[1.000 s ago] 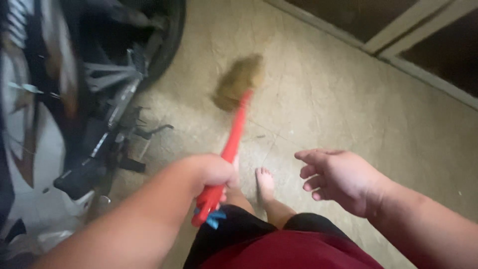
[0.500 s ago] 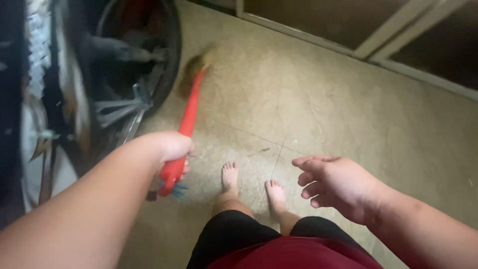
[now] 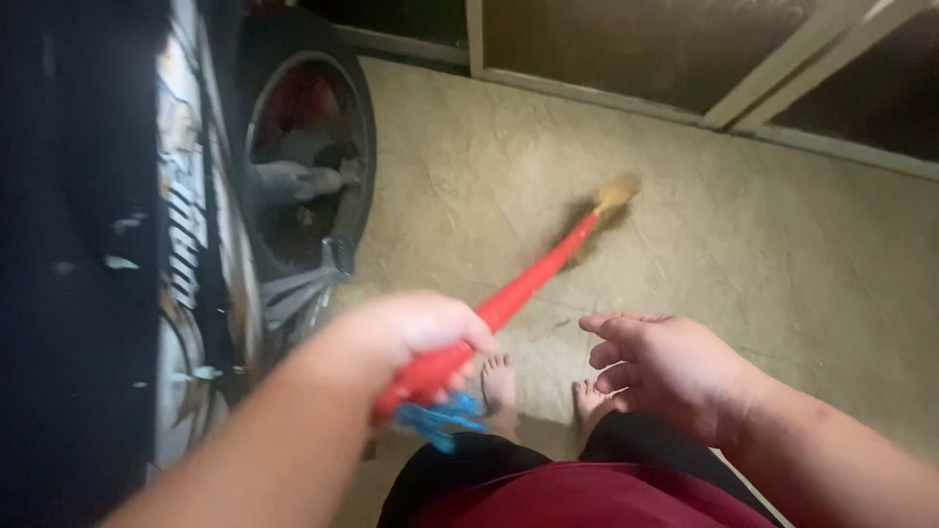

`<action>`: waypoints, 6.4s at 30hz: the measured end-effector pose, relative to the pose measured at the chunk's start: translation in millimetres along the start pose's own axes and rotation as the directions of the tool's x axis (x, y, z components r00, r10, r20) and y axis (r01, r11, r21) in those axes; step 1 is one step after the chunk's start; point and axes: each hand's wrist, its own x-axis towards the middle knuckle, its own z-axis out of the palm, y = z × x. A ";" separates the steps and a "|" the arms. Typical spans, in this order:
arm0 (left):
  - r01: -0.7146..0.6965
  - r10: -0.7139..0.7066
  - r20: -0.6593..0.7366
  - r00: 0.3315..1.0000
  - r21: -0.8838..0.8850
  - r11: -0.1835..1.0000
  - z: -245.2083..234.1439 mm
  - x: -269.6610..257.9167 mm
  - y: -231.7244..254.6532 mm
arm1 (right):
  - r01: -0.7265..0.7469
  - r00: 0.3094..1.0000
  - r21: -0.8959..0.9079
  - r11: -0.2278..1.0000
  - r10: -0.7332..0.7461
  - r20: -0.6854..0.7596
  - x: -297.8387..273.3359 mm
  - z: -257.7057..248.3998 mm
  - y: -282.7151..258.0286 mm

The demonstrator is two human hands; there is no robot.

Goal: The person sweeps a tiled floor with a broom, moving past a small altar and a motorcycle before continuing into an adjacent room. They navigate the space barefoot, sweeping around various objects like shoes and a fan.

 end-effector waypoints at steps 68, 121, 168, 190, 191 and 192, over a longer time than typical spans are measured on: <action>-0.107 -0.075 0.326 0.942 0.505 0.857 -44.6 60.2 364.4 | -0.016 0.983 0.797 0.604 0.154 -0.097 46.9 -9.9 -81.7; -0.188 0.166 0.116 0.979 0.827 0.529 136.5 107.0 444.0 | -0.110 0.959 0.909 0.402 0.284 -0.009 117.2 -41.0 30.1; -0.279 0.021 0.281 0.959 0.935 0.218 467.4 128.7 475.1 | -0.175 0.648 0.758 0.628 0.653 -0.392 17.3 -273.4 91.9; -0.238 -0.007 0.238 0.971 0.971 0.019 616.8 195.8 655.1 | -0.059 0.751 0.994 0.091 0.660 -0.016 121.1 -359.5 82.2; -0.241 -0.018 0.241 0.970 0.970 0.010 624.6 199.2 655.4 | -0.057 0.747 0.995 0.078 0.665 -0.009 108.5 -372.3 73.7; -0.256 -0.042 0.257 0.966 0.966 0.020 631.9 202.5 655.5 | -0.082 0.703 0.990 0.112 0.711 -0.022 96.0 -384.7 65.2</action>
